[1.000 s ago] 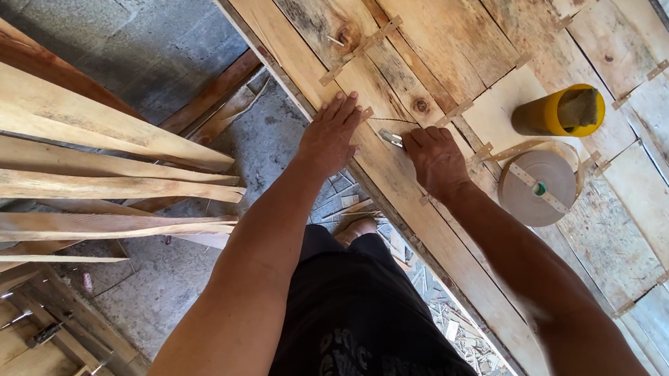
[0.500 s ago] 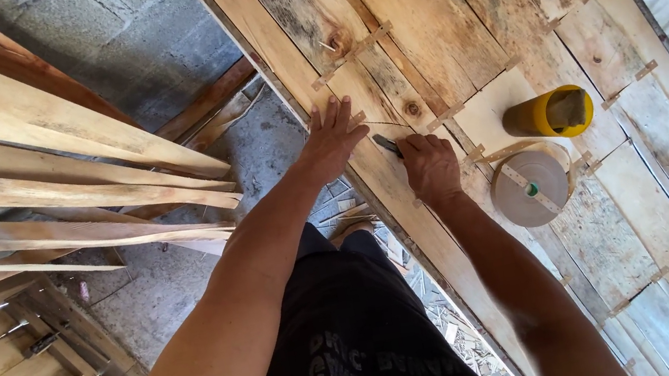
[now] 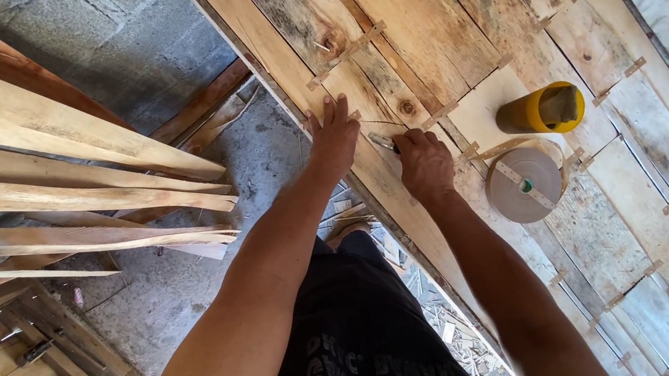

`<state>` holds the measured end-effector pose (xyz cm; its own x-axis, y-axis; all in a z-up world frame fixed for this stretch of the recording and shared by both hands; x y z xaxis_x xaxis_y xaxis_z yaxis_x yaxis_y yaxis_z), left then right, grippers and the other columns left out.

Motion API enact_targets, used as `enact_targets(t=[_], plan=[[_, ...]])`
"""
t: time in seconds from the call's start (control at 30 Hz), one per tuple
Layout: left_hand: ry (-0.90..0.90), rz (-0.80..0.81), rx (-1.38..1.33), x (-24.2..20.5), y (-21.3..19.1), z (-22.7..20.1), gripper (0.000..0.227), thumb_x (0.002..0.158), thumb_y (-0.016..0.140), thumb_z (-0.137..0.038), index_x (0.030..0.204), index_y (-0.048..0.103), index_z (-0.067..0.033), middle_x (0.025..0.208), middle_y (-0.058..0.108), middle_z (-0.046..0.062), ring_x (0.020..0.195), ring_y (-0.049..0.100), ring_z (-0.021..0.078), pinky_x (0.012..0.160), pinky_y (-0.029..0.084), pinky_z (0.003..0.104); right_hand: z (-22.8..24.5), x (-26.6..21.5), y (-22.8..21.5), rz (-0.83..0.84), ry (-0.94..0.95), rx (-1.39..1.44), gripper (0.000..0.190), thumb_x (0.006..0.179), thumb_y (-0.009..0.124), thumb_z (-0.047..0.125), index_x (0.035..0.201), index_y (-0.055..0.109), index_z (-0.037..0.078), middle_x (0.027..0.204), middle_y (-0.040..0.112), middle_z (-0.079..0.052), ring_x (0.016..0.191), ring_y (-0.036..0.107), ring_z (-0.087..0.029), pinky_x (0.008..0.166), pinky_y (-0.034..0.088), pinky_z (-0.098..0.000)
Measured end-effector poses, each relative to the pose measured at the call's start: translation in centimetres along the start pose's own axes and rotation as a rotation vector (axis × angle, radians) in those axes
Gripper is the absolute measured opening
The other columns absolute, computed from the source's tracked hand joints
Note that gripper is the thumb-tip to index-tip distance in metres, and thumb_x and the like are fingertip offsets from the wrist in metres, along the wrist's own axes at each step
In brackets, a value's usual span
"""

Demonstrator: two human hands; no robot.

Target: Applying and trimming wood veneer strips on a wooden surface using adhesive and a cutter.

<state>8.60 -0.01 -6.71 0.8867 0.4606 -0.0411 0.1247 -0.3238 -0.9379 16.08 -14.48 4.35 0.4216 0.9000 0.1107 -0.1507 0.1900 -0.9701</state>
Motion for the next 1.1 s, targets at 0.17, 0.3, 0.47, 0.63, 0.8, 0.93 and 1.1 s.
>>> enact_targets(t=[0.17, 0.3, 0.47, 0.63, 0.8, 0.93, 1.1], plan=[[-0.096, -0.072, -0.162, 0.3, -1.8, -0.3, 0.033, 0.095, 0.063, -0.005, 0.129, 0.06, -0.0086, 0.162, 0.036, 0.021, 0.154, 0.026, 0.0451, 0.116, 0.017, 0.08, 0.7, -0.3, -0.7, -0.047, -0.039, -0.055, 0.024, 0.088, 0.071, 0.012, 0.112, 0.072, 0.012, 0.105, 0.067, -0.003, 0.098, 0.065, -0.027, 0.08, 0.053, -0.0411], [-0.113, -0.006, -0.166, 0.3, -2.9, -0.5, 0.022, 0.094, 0.062, -0.006, 0.114, 0.068, -0.01, 0.16, 0.036, 0.024, 0.152, 0.026, 0.0463, 0.115, 0.016, 0.079, 1.4, -0.6, -1.1, -0.14, -0.116, -0.097, 0.025, 0.09, 0.069, 0.011, 0.115, 0.072, 0.011, 0.105, 0.067, -0.002, 0.095, 0.064, -0.024, 0.076, 0.052, -0.0387], [-0.076, -0.115, -0.148, 1.2, 0.0, 0.1, 0.018, 0.094, 0.062, -0.005, 0.11, 0.07, -0.0077, 0.159, 0.035, 0.025, 0.15, 0.025, 0.0473, 0.113, 0.013, 0.081, 1.0, -0.7, -0.9, -0.148, -0.119, -0.124, 0.025, 0.091, 0.069, 0.012, 0.116, 0.072, 0.011, 0.105, 0.067, -0.001, 0.093, 0.064, -0.024, 0.076, 0.052, -0.0382], [-0.153, -0.006, -0.169, 0.9, -2.3, -0.6, 0.01, 0.094, 0.064, -0.004, 0.095, 0.072, -0.0082, 0.161, 0.034, 0.023, 0.152, 0.022, 0.0457, 0.115, 0.011, 0.08, 0.9, -0.3, -0.5, -0.075, -0.084, -0.118, 0.023, 0.091, 0.069, 0.014, 0.114, 0.072, 0.012, 0.104, 0.067, -0.003, 0.094, 0.064, -0.026, 0.078, 0.051, -0.0397], [-0.184, 0.022, -0.172, 0.8, -2.5, -0.6, 0.012, 0.088, 0.067, -0.001, 0.091, 0.072, -0.011, 0.161, 0.035, 0.022, 0.154, 0.023, 0.0448, 0.114, 0.011, 0.081, 0.5, -0.1, 0.2, -0.016, -0.034, -0.101, 0.02, 0.089, 0.068, 0.012, 0.109, 0.069, 0.012, 0.105, 0.066, -0.006, 0.096, 0.064, -0.029, 0.08, 0.051, -0.0415], [-0.179, 0.028, -0.197, 1.1, -2.0, -0.2, 0.01, 0.09, 0.067, -0.003, 0.092, 0.072, -0.0111, 0.16, 0.034, 0.023, 0.153, 0.021, 0.0455, 0.114, 0.011, 0.082, 0.3, 0.3, 0.4, 0.008, 0.028, -0.038, 0.015, 0.093, 0.068, 0.014, 0.108, 0.069, 0.012, 0.108, 0.066, -0.008, 0.098, 0.064, -0.03, 0.082, 0.052, -0.0424], [-0.156, -0.002, -0.198, 1.0, -1.4, -0.1, 0.011, 0.091, 0.066, -0.002, 0.095, 0.071, -0.0118, 0.161, 0.034, 0.023, 0.153, 0.021, 0.0461, 0.113, 0.012, 0.083, 0.7, 0.8, 0.4, 0.034, 0.023, -0.041, 0.018, 0.093, 0.069, 0.015, 0.11, 0.07, 0.013, 0.109, 0.067, -0.007, 0.101, 0.064, -0.03, 0.084, 0.051, -0.0425]])
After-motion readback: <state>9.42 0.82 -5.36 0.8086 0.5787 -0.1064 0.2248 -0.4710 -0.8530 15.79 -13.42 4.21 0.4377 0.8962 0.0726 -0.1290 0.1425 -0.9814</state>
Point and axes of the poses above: each hand's wrist, its own x-axis towards the middle knuckle, its own y-axis out of the palm, z = x × y, the point moved 6 cm from there along x, towards the middle knuckle
